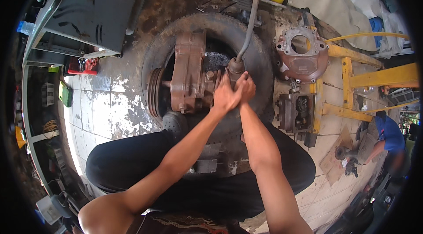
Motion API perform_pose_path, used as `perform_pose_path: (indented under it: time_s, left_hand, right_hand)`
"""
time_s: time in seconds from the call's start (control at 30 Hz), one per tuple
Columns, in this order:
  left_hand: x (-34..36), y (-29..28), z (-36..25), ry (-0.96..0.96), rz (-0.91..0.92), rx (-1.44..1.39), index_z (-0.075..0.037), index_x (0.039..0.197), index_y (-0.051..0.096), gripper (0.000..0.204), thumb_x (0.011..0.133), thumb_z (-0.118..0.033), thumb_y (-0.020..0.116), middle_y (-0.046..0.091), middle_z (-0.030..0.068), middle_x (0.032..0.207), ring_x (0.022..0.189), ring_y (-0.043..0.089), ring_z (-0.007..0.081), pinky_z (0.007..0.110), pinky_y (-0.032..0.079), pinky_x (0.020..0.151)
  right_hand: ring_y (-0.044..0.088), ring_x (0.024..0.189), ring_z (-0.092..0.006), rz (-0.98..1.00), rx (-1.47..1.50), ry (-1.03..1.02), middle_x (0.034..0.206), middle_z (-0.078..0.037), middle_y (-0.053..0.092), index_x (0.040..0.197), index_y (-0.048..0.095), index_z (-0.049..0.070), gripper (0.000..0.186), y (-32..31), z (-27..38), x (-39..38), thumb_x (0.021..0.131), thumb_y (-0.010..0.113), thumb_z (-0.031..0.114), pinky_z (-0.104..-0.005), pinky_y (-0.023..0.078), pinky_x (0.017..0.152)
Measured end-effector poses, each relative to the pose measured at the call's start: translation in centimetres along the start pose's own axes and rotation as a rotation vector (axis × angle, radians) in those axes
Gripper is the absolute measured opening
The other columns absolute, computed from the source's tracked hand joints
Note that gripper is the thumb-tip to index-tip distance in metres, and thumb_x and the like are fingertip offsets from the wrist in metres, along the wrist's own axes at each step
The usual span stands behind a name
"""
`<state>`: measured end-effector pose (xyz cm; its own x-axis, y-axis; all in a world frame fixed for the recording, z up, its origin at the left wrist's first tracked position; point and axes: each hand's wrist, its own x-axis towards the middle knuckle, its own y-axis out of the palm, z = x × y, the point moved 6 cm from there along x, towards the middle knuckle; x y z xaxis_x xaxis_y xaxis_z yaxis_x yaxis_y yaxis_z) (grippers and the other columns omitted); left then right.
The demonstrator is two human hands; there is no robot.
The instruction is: The person sits on the floor and uses a wire brush to clean a rusty mechanical component, likely a brake assembly, resting on a tire. The person repeatedly scrubs the surface of the metal part to remove rust and debris.
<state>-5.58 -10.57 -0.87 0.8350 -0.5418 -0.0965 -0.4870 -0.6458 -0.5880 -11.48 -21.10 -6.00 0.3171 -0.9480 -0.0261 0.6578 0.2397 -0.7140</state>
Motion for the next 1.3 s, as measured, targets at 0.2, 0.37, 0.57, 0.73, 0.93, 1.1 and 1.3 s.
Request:
perform_pose_path:
  time_s: [0.2,0.37,0.57,0.73,0.93,1.1,1.3]
  left_hand:
    - [3.1,-0.9,0.2,-0.288,0.225,0.032,0.018,0.145,0.03,0.106,0.086,-0.065,0.056,0.052,0.0411,0.131,0.122,0.055,0.0508,0.048,0.047,0.103]
    - [-2.6,0.3,0.2,0.038,0.064,0.114,0.018,0.143,0.034,0.103,0.087,-0.067,0.055,0.044,0.0398,0.142,0.14,0.038,0.0464,0.046,0.033,0.116]
    - [2.3,-0.4,-0.3,-0.227,0.176,0.006,0.017,0.142,0.035,0.104,0.087,-0.069,0.054,0.042,0.0434,0.14,0.139,0.04,0.0469,0.048,0.032,0.116]
    - [-1.1,0.4,0.0,0.152,-0.059,0.182,0.018,0.146,0.029,0.109,0.087,-0.071,0.052,0.039,0.0417,0.145,0.141,0.035,0.0496,0.047,0.029,0.118]
    - [-1.5,0.5,-0.3,0.021,0.009,0.075,0.019,0.144,0.031,0.107,0.086,-0.068,0.057,0.042,0.0413,0.143,0.14,0.038,0.0478,0.046,0.033,0.116]
    - [1.4,-0.1,0.3,-0.163,0.081,0.023,0.018,0.145,0.03,0.106,0.086,-0.065,0.057,0.038,0.0397,0.147,0.141,0.037,0.0466,0.045,0.033,0.116]
    - [-2.4,1.2,-0.2,0.007,0.048,0.099,0.02,0.145,0.027,0.11,0.086,-0.068,0.057,0.037,0.0417,0.146,0.142,0.035,0.0481,0.046,0.032,0.116]
  right_hand:
    - [0.067,0.097,-0.0442,0.107,-0.015,0.096,0.103,-0.021,0.072,0.103,0.072,0.006,0.045,0.3,0.8,-0.6,0.101,0.041,0.04,-0.0536,0.051,0.084]
    - [0.066,0.096,-0.0442,0.019,-0.041,0.054,0.101,-0.02,0.072,0.101,0.071,0.006,0.046,0.4,-0.5,0.1,0.102,0.041,0.04,-0.0532,0.052,0.085]
    - [0.067,0.094,-0.0437,0.054,-0.037,0.041,0.103,-0.019,0.072,0.102,0.071,0.006,0.046,0.6,0.2,-0.4,0.102,0.041,0.042,-0.0527,0.053,0.082]
    - [0.068,0.092,-0.0419,-0.069,0.007,-0.041,0.1,-0.018,0.073,0.098,0.072,0.006,0.045,0.7,0.2,-0.1,0.101,0.044,0.04,-0.051,0.054,0.081]
    - [0.068,0.09,-0.0422,-0.069,-0.004,-0.027,0.099,-0.019,0.072,0.098,0.072,0.005,0.042,0.2,0.0,-0.1,0.1,0.047,0.039,-0.0522,0.053,0.08]
    - [0.067,0.093,-0.0437,0.089,-0.072,0.065,0.097,-0.02,0.072,0.097,0.072,0.004,0.045,1.0,0.4,-0.5,0.102,0.045,0.039,-0.0516,0.053,0.083]
    - [0.067,0.092,-0.0438,-0.019,-0.049,0.013,0.1,-0.019,0.072,0.099,0.071,0.005,0.046,0.8,-1.0,0.3,0.101,0.044,0.042,-0.0519,0.053,0.082]
